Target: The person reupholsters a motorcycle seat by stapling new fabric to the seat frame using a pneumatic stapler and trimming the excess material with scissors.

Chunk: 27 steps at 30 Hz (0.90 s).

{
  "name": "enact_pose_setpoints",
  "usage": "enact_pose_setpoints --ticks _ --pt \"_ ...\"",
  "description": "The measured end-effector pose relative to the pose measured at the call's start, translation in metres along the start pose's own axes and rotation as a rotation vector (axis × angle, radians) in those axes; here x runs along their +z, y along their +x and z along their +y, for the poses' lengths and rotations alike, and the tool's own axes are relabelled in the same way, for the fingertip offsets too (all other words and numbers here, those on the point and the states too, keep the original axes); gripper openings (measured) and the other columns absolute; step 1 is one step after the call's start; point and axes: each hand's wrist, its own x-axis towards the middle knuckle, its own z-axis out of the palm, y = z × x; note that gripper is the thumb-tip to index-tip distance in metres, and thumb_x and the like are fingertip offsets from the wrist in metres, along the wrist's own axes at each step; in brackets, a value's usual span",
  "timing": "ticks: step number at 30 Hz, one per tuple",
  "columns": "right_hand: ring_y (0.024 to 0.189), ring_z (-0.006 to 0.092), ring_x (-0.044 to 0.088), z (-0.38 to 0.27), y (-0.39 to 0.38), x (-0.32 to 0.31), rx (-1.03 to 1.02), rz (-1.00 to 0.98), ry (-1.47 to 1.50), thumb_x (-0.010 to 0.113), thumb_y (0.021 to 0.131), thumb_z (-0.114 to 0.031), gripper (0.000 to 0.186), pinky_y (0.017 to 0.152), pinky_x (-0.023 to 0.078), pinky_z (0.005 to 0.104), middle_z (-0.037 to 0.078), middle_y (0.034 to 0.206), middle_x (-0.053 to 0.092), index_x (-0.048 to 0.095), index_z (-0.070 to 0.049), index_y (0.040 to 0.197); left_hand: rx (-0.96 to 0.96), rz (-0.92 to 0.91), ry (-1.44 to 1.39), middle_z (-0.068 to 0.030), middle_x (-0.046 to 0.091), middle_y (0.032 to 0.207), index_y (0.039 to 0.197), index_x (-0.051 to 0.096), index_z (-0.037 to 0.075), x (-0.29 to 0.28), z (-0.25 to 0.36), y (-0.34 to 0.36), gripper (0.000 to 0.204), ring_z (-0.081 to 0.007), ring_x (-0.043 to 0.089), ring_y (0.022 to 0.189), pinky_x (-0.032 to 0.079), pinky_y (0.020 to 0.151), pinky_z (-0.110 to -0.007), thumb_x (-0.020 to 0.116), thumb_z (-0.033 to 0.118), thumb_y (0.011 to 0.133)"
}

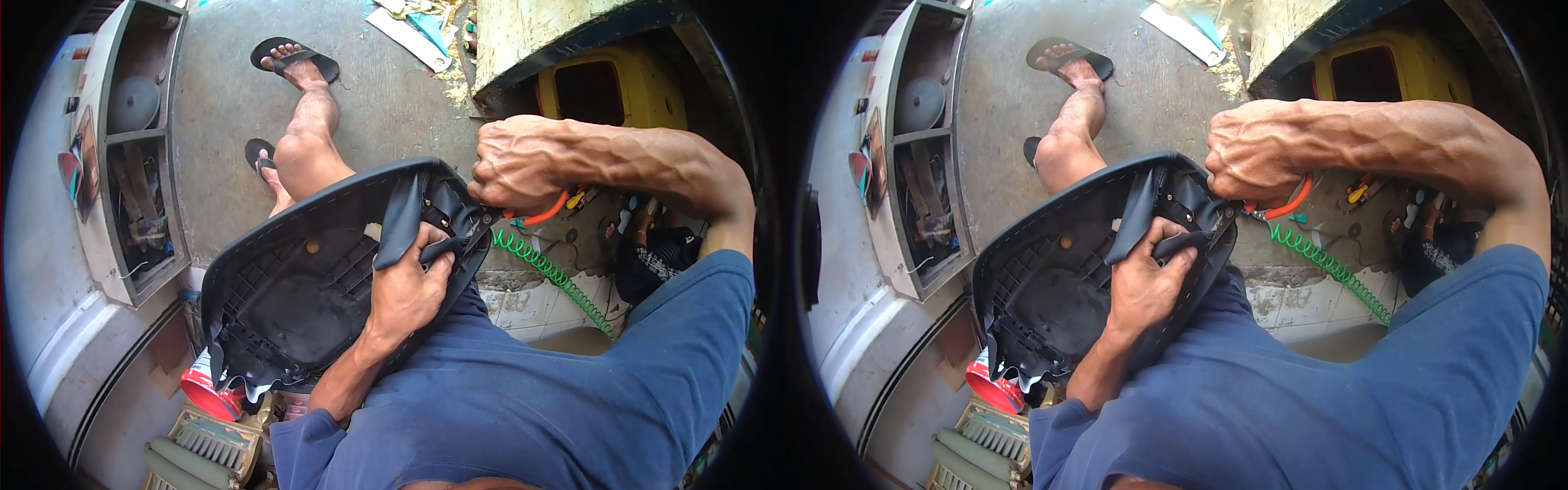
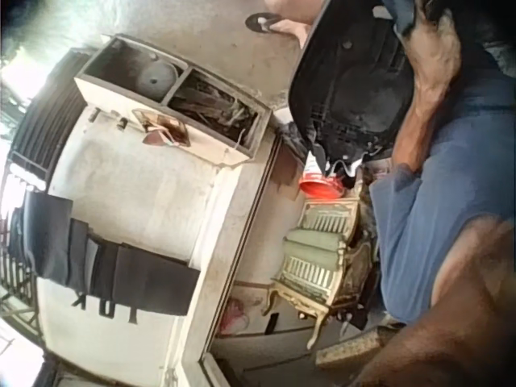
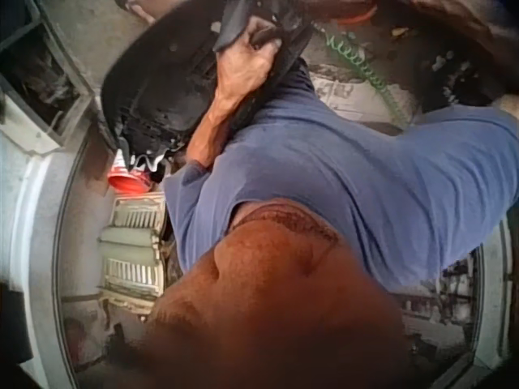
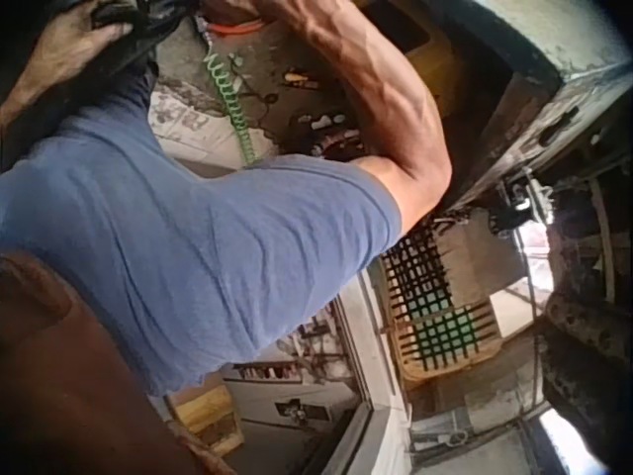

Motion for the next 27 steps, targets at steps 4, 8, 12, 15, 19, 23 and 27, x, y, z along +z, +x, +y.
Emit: enact_pose_setpoints --ticks 4,8,12,15,19,23,27 --pt "0.078 0.0366 0.075 -0.005 0.001 0.001 0.054 0.184 0.105 0.072 0.071 -0.026 0.028 0.072 0.06 0.0465 0.019 0.076 0.073 0.071 0.0 0.082 -0.102 -0.038 -0.092 -0.0061 0.068 0.084 0.097 0.069 0.003 -0.002 -0.004 0.001 0.012 -0.0135 0.065 0.081 0.052 0.076 -0.031 0.075 0.003 0.086" --pt "0.082 0.0368 0.075 -0.018 0.005 0.001 0.057 0.047 0.031 0.071 0.072 -0.027 0.028 0.076 0.061 0.0463 0.019 0.079 0.074 0.072 -0.001 0.083 -0.033 -0.057 0.031 -0.0049 0.069 0.086 0.095 0.069 0.002 -0.007 0.01 -0.001 0.013 -0.0125 0.064 0.085 0.052 0.078 -0.031 0.075 0.003 0.084" --pt "0.073 0.0338 0.075 -0.022 0.007 -0.013 0.012 -0.031 -0.036 0.07 0.076 -0.027 0.027 0.066 0.061 0.0467 0.014 0.071 0.073 0.07 -0.003 0.088 -0.152 -0.077 -0.199 -0.0046 0.068 0.087 0.095 0.069 0.002 -0.004 -0.011 -0.007 0.012 -0.0116 0.063 0.085 0.052 0.078 -0.031 0.075 0.003 0.084" --pt "0.074 0.034 0.075 -0.021 0.011 -0.009 0.064 0.083 -0.002 0.071 0.075 -0.026 0.027 0.068 0.06 0.047 0.014 0.073 0.074 0.071 -0.003 0.088 0.019 0.016 -0.141 -0.0134 0.071 0.083 0.096 0.067 -0.002 -0.004 -0.012 -0.008 0.015 -0.023 0.071 0.077 0.056 0.075 -0.037 0.073 0.0 0.083" --pt "0.075 0.0371 0.074 -0.028 0.018 -0.014 0.032 0.029 0.002 0.072 0.07 -0.028 0.026 0.069 0.059 0.0467 0.019 0.071 0.071 0.073 -0.004 0.076 0.116 0.027 -0.181 -0.0135 0.073 0.085 0.097 0.068 -0.002 -0.006 -0.022 -0.008 0.015 -0.0211 0.072 0.078 0.057 0.075 -0.036 0.073 0.0 0.082" --pt "0.066 0.0322 0.073 -0.034 0.022 -0.012 0.069 -0.001 -0.055 0.068 0.078 -0.029 0.024 0.06 0.057 0.0451 0.013 0.065 0.069 0.071 -0.007 0.084 0.076 0.07 -0.301 -0.0134 0.074 0.086 0.096 0.068 -0.001 -0.006 -0.032 -0.015 0.015 -0.0211 0.073 0.08 0.057 0.076 -0.037 0.072 -0.001 0.082" --pt "0.059 0.025 0.07 -0.042 0.025 -0.005 0.054 0.195 -0.153 0.068 0.076 -0.03 0.014 0.054 0.053 0.0423 0.001 0.06 0.061 0.067 -0.016 0.078 0.307 0.111 -0.117 -0.0135 0.07 0.088 0.093 0.067 0.004 -0.008 -0.023 -0.019 0.014 -0.0306 0.072 0.085 0.056 0.081 -0.038 0.075 0.0 0.082"
